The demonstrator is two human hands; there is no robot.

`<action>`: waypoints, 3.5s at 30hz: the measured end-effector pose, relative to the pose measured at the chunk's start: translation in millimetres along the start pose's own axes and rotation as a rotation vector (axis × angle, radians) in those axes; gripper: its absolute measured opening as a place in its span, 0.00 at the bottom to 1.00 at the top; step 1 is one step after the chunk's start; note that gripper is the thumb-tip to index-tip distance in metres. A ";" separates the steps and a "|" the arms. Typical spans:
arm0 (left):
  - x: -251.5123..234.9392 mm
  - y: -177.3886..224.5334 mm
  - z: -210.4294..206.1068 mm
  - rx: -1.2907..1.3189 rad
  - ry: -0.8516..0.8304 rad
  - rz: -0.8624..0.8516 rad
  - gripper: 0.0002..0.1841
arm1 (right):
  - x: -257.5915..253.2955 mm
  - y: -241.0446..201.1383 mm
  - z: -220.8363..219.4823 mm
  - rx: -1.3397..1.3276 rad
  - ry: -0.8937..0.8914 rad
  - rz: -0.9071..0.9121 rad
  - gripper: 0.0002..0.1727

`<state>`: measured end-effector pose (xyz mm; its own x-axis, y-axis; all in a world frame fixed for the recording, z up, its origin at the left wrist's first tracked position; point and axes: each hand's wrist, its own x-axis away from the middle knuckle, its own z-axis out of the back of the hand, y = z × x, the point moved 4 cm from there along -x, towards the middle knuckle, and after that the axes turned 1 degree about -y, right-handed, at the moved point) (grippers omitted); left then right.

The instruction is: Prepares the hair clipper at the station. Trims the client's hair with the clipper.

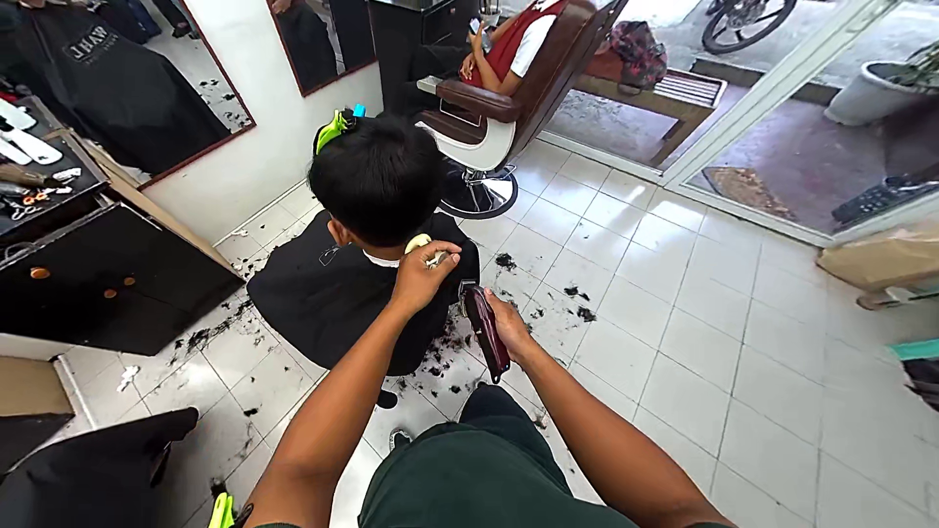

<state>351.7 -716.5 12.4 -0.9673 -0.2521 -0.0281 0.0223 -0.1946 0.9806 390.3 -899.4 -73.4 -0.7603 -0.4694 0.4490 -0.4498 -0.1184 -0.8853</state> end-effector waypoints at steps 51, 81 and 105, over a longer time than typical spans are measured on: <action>-0.5 137.0 18.4 -1.232 0.935 0.413 0.32 | -131.8 -101.5 -65.4 0.464 -0.979 0.304 0.29; 1.3 134.2 24.5 -1.229 0.941 0.430 0.32 | -118.2 -96.8 -77.8 0.502 -0.919 0.273 0.28; 2.6 133.8 24.3 -1.225 0.932 0.401 0.32 | -124.5 -99.8 -73.6 0.470 -0.948 0.237 0.28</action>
<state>346.0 -720.1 148.2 -0.3725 -0.8501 -0.3723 0.8527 -0.4719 0.2242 495.4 -764.7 -32.0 -0.0417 -0.9858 0.1624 0.0386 -0.1640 -0.9857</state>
